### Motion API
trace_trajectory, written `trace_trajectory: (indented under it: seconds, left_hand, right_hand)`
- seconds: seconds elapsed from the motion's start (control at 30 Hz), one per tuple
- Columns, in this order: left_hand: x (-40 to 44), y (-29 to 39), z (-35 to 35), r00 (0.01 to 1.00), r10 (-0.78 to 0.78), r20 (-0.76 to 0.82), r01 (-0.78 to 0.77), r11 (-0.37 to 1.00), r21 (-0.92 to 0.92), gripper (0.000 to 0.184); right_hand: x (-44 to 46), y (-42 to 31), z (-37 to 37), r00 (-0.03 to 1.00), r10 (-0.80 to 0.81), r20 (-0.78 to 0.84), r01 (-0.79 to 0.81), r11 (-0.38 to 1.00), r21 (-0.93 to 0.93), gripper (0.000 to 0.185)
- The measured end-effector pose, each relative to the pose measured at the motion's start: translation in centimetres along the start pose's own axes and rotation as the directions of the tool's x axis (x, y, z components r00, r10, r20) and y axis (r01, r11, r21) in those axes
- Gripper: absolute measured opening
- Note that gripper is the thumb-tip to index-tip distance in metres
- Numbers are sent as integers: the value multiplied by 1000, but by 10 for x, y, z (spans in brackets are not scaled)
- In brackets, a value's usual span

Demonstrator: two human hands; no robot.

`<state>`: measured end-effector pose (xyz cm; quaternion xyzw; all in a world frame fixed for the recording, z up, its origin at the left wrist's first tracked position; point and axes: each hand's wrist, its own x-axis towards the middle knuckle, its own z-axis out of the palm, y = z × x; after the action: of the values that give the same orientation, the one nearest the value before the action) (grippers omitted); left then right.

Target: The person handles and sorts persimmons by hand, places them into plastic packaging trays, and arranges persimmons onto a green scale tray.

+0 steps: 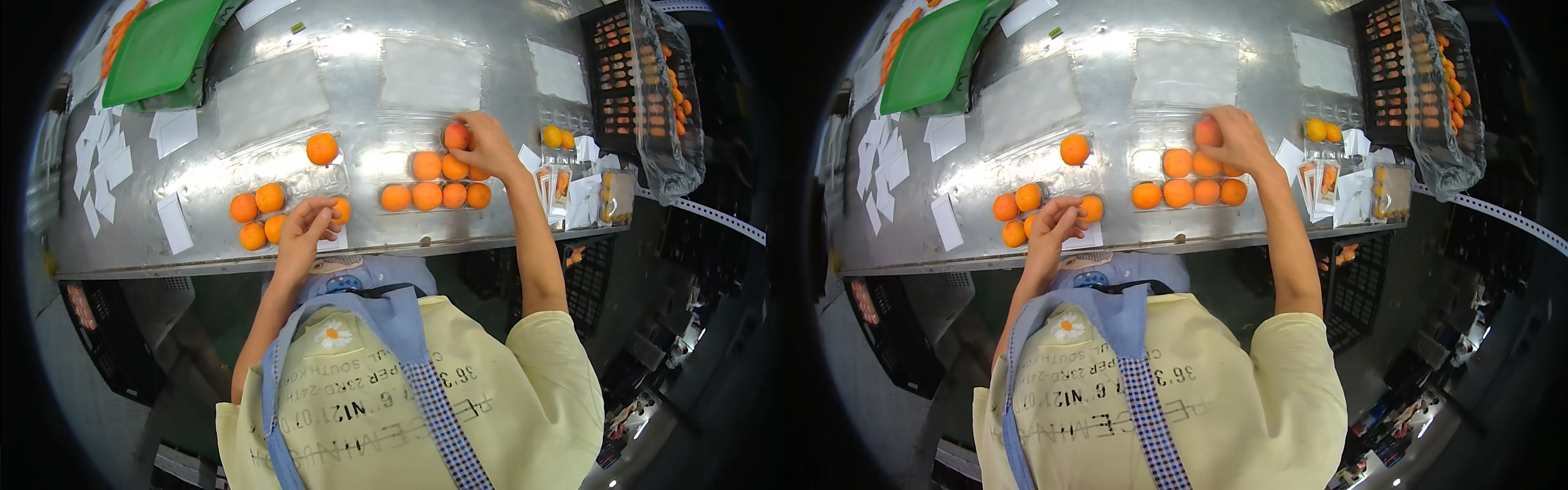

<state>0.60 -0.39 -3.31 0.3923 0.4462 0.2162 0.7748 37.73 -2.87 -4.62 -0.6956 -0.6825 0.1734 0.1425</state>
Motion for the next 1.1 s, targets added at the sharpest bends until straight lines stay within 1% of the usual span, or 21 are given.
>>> trace_trajectory:
  seconds: [0.03, 0.07, 0.13, 0.17, 0.27, 0.37, 0.47, 0.5, 0.6, 0.63, 0.73, 0.77, 0.83, 0.87, 0.97, 1.03, 1.1]
  left_hand:
    - [0, 1, 1, 1000, -2, 1, 2, 1000, 6, 20]
    - [1, 2, 3, 1000, -4, 2, 4, 1000, 13, 20]
    - [4, 7, 7, 998, 10, 67, -13, 999, 41, 24]
    - [4, 11, 9, 995, 13, 96, -18, 998, 56, 26]
    - [9, 27, 30, 985, 87, 150, -94, 995, 38, 35]
    - [8, 43, 50, 968, 188, 168, -189, 982, -10, 40]
    - [6, 43, 42, 981, 71, 179, -22, 964, -265, 39]
    - [1, 47, 41, 987, 22, 159, 40, 927, -372, 40]
    - [-4, 38, 16, 951, 16, 310, 172, 805, -567, 45]
    - [-6, 39, 15, 955, -10, 298, 184, 805, -563, 53]
    - [-8, 34, 6, 925, 8, 380, 270, 689, -673, 55]
    - [-7, 33, 4, 920, 6, 392, 288, 667, -687, 55]
    - [-6, 30, 3, 908, 7, 418, 324, 620, -715, 55]
    - [-6, 29, 3, 910, 0, 414, 323, 623, -712, 55]
    - [-5, 27, 4, 924, -35, 381, 315, 635, -706, 55]
    - [-5, 27, 6, 940, -85, 329, 304, 645, -702, 54]
    - [-4, 27, 12, 972, -148, 185, 233, 743, -628, 54]
  right_hand:
    - [-1, -2, 0, 998, 67, -15, -66, 996, 64, 51]
    - [-3, -7, -1, 993, 106, -60, -93, 979, 182, 53]
    - [-5, -26, -8, 972, 194, -130, -125, 903, 411, 56]
    - [-7, -44, -14, 976, 188, -106, -116, 870, 479, 60]
    - [-9, -107, -13, 992, 0, -128, 71, 835, 546, 61]
    - [-10, -163, -14, 980, -172, -98, 198, 853, 483, 63]
    - [-11, -179, -2, 979, -129, -159, 196, 809, 555, 62]
    - [-12, -181, 1, 987, 2, -162, 117, 684, 720, 57]
    - [-11, -168, 15, 973, 86, -213, 113, 631, 767, 52]
    - [-13, -171, 16, 977, 109, -185, 80, 616, 783, 45]
    - [-16, -179, 24, 990, 118, -73, -5, 560, 828, 38]
    - [-16, -182, 26, 994, 96, -59, -5, 559, 829, 32]
    - [-15, -187, 27, 998, 58, 0, -33, 557, 830, 33]
    - [-15, -189, 28, 999, 39, 30, -47, 558, 828, 33]
    - [-14, -194, 33, 998, 39, 48, -62, 533, 844, 35]
    - [-12, -197, 28, 1000, -17, 14, 0, 607, 794, 41]
    - [-10, -200, 28, 997, -65, -32, 68, 697, 714, 46]
